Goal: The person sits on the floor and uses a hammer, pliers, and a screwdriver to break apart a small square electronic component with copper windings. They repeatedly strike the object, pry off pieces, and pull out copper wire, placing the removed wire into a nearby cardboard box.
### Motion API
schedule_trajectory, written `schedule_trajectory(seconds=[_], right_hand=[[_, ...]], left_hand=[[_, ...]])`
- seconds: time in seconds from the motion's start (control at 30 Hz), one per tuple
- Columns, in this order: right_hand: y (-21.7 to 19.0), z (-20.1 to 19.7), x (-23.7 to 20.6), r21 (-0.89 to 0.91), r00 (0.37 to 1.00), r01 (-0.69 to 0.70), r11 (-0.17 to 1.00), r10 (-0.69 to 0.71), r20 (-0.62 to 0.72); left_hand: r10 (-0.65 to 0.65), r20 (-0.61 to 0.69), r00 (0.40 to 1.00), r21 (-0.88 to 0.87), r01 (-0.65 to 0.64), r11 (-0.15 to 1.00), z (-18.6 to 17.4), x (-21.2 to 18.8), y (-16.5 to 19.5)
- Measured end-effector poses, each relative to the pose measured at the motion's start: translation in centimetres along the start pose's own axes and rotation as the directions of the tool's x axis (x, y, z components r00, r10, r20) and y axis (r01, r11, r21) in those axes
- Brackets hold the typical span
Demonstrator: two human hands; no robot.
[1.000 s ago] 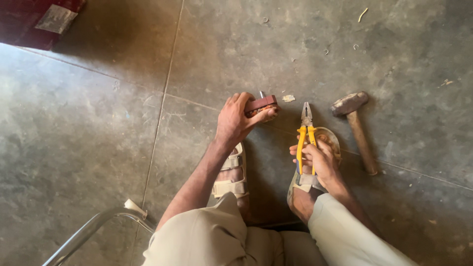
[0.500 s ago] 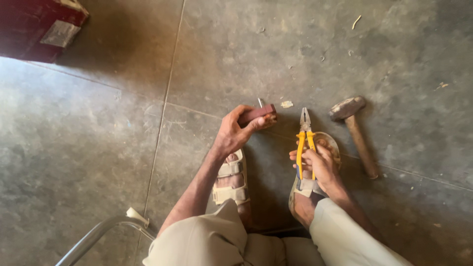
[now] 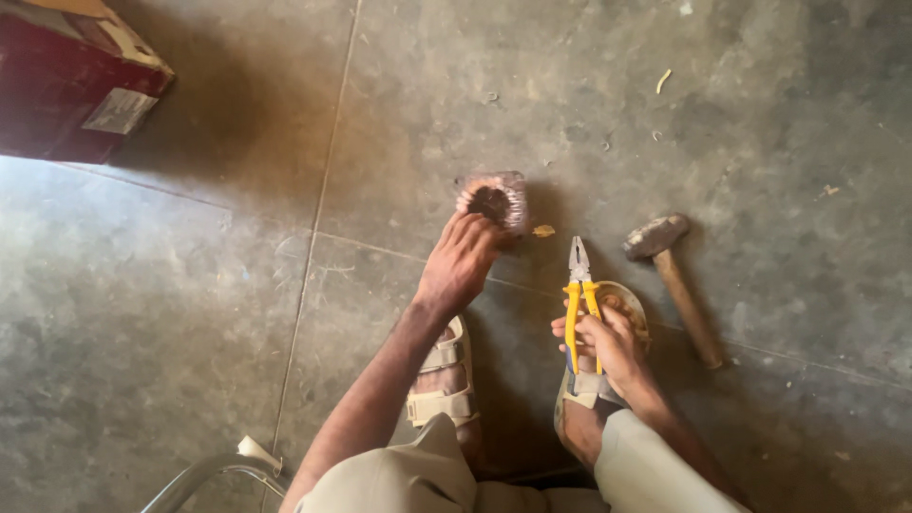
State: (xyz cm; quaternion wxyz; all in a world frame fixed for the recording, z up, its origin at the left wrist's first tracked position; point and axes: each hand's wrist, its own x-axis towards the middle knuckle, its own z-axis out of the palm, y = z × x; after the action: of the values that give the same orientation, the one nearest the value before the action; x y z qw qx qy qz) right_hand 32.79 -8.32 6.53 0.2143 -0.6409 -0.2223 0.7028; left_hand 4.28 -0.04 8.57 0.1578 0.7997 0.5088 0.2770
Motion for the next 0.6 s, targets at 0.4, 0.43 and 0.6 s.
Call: schedule_trajectory(seconds=[0.4, 0.43, 0.6], right_hand=[[0.0, 0.3, -0.1, -0.003, 1.000, 0.001, 1.000, -0.001, 0.023], [0.1, 0.2, -0.1, 0.002, 1.000, 0.007, 1.000, -0.007, 0.029], [0.6, -0.3, 0.2, 0.023, 1.000, 0.018, 1.000, -0.019, 0.020]], left_hand=[[-0.351, -0.169, 0.921, -0.214, 0.314, 0.925, 0.8, 1.7, 0.3], [-0.361, -0.144, 0.922, -0.227, 0.324, 0.918, 0.8, 1.9, 0.5], [-0.330, -0.076, 0.941, -0.251, 0.303, 0.920, 1.6, 2.2, 2.0]])
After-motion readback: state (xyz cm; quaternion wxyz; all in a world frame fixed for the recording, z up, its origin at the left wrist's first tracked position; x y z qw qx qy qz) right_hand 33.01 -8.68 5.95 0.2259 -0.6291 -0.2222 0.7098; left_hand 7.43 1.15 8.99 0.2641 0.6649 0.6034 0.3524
